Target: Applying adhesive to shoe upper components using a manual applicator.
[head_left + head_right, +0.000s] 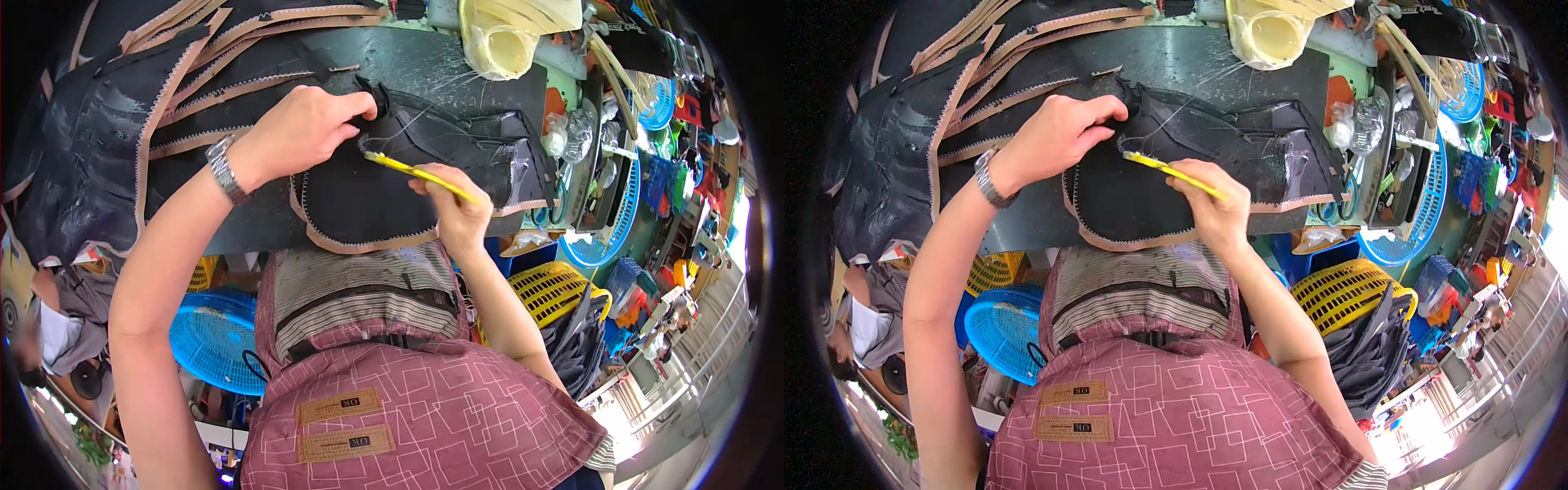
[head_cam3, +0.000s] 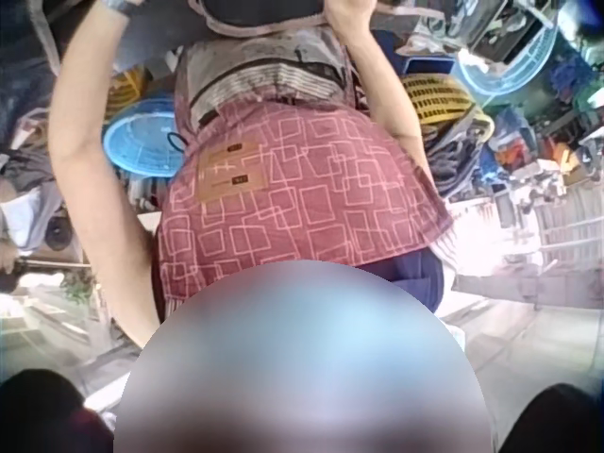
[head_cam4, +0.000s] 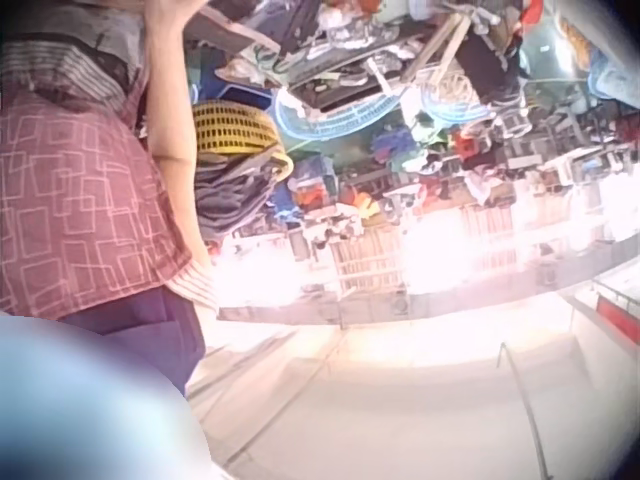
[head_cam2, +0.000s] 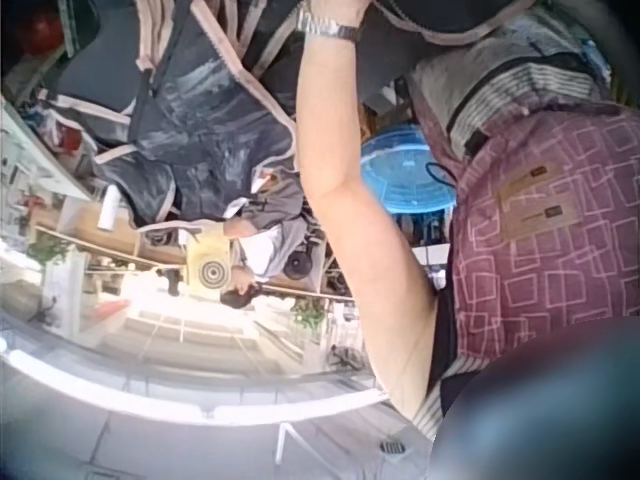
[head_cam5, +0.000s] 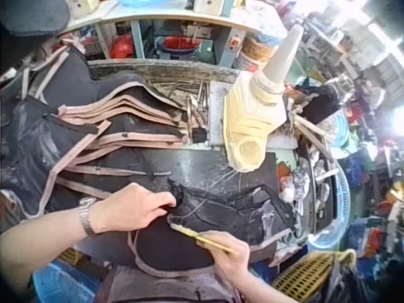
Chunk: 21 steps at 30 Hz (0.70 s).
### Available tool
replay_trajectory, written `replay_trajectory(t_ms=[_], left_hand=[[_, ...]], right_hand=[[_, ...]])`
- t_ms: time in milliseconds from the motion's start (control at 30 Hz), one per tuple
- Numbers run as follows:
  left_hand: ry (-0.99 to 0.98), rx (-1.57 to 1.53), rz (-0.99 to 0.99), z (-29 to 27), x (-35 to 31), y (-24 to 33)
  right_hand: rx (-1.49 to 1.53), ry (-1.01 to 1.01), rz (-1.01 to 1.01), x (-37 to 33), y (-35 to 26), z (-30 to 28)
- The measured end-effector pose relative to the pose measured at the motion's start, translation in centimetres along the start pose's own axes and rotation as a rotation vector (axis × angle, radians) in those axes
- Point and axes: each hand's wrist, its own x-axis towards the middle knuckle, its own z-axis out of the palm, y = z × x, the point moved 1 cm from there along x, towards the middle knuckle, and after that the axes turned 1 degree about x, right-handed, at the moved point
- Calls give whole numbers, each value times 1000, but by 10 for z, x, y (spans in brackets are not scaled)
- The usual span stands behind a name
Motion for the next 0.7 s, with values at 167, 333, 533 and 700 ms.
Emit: replay_trajectory(t_ms=[167, 333, 533, 700], left_hand=[[-55, -186, 25, 1, 4, -18], [-119, -226, -106, 0, 4, -20], [-10, -178, 111, 0, -3, -18], [45, -25, 127, 6, -2, -24]], right_hand=[[-313, 202, -297, 4, 4, 16], [-516, -196, -484, 3, 15, 62], [-416, -378, -329, -1, 7, 48], [-436, -506, -364, 27, -23, 20]])
